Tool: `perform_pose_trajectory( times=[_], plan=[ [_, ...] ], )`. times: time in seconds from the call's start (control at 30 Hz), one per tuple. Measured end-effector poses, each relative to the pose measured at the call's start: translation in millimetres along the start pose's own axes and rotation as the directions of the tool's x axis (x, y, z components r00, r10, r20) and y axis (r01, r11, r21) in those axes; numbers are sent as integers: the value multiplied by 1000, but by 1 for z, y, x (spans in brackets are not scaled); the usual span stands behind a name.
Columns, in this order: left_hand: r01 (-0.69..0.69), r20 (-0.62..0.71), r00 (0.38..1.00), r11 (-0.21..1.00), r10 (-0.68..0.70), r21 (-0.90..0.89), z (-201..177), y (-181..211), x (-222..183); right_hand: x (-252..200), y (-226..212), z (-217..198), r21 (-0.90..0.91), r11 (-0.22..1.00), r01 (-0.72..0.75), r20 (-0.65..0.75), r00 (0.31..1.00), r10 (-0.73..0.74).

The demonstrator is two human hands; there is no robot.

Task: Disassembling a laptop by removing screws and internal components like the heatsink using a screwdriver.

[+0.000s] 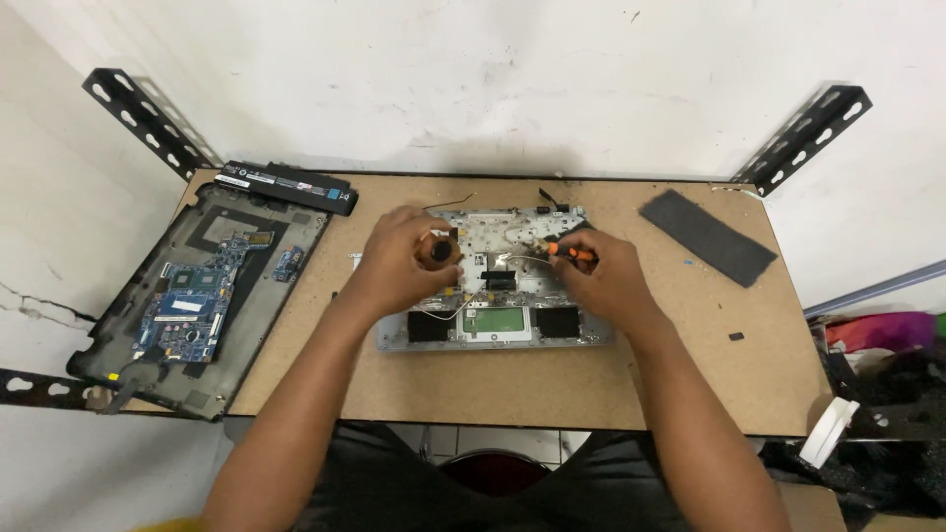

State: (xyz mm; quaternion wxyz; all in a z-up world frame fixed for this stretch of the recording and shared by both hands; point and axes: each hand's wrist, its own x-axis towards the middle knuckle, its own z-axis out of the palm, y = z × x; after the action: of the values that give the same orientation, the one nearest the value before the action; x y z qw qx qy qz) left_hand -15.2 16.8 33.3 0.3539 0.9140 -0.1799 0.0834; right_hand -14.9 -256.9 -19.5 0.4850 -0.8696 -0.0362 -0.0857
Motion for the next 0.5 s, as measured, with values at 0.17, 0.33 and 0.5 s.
perform_pose_trajectory(
  times=[0.17, 0.33, 0.5],
  plan=[
    [66, -135, 990, 989, -48, 135, -23, -16, 10, 4, 5, -5, 190, 981, -34, -215, 974, 75],
    [232, -241, 960, 881, -140, 413, -23, -67, 19, 12, 7, -27, 171, 985, -2, -387, 919, 69],
    [377, -255, 920, 845, -296, 380, -16, -73, 17, 16, 34, -38, 28, 999, 39, -452, 892, -22]
  ],
)
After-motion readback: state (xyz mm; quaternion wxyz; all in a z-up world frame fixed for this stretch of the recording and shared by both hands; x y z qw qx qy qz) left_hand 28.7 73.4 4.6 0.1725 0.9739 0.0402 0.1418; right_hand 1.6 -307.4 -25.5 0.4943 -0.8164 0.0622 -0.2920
